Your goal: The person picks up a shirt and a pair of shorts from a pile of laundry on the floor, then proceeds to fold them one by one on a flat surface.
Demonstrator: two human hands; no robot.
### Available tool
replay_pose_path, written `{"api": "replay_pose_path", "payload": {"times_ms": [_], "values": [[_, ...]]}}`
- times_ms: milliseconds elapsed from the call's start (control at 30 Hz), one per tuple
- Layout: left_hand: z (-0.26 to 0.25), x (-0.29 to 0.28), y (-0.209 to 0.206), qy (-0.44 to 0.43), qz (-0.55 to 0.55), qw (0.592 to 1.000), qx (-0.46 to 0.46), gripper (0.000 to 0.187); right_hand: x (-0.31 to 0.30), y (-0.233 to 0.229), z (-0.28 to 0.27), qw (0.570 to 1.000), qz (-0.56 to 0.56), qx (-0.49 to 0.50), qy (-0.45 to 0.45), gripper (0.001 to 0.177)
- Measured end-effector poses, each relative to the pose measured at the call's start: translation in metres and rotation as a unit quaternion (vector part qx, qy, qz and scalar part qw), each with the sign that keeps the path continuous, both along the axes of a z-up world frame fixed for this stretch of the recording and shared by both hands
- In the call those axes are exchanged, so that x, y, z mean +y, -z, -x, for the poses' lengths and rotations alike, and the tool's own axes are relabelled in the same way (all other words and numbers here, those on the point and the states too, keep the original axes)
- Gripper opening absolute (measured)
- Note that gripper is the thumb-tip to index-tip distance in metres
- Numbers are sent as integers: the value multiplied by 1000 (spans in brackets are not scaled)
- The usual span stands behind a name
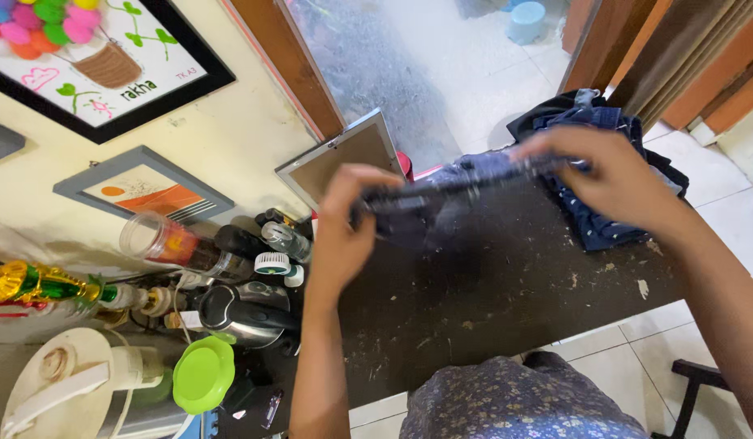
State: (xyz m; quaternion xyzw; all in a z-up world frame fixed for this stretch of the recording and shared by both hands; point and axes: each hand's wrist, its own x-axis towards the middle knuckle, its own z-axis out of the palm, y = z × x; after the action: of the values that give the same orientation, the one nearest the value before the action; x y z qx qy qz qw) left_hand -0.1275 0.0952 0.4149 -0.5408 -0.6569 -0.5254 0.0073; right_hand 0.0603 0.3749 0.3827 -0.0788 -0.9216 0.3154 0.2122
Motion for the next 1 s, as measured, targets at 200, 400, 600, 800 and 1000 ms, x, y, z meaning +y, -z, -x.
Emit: {"api": "replay_pose_path", "payload": {"times_ms": [200,400,600,800,1000], "values": [[-14,-12,139,100,196,956,-195,67,2,107,-20,989,72,-110,-62,59],[-59,-45,330,91,290,924,-232,65,-14,267,-53,955,125,-250,-96,52],[-69,-65,384,38,431,871,-235,45,-24,332,-89,895,295,-331,-54,35],[-32,-31,312,8,262,962,-72,59,-11,291,-69,900,362,-239,-31,33],[17,16,192,39,194,942,-272,33,-6,139,-14,943,327,-55,33,36]]}}
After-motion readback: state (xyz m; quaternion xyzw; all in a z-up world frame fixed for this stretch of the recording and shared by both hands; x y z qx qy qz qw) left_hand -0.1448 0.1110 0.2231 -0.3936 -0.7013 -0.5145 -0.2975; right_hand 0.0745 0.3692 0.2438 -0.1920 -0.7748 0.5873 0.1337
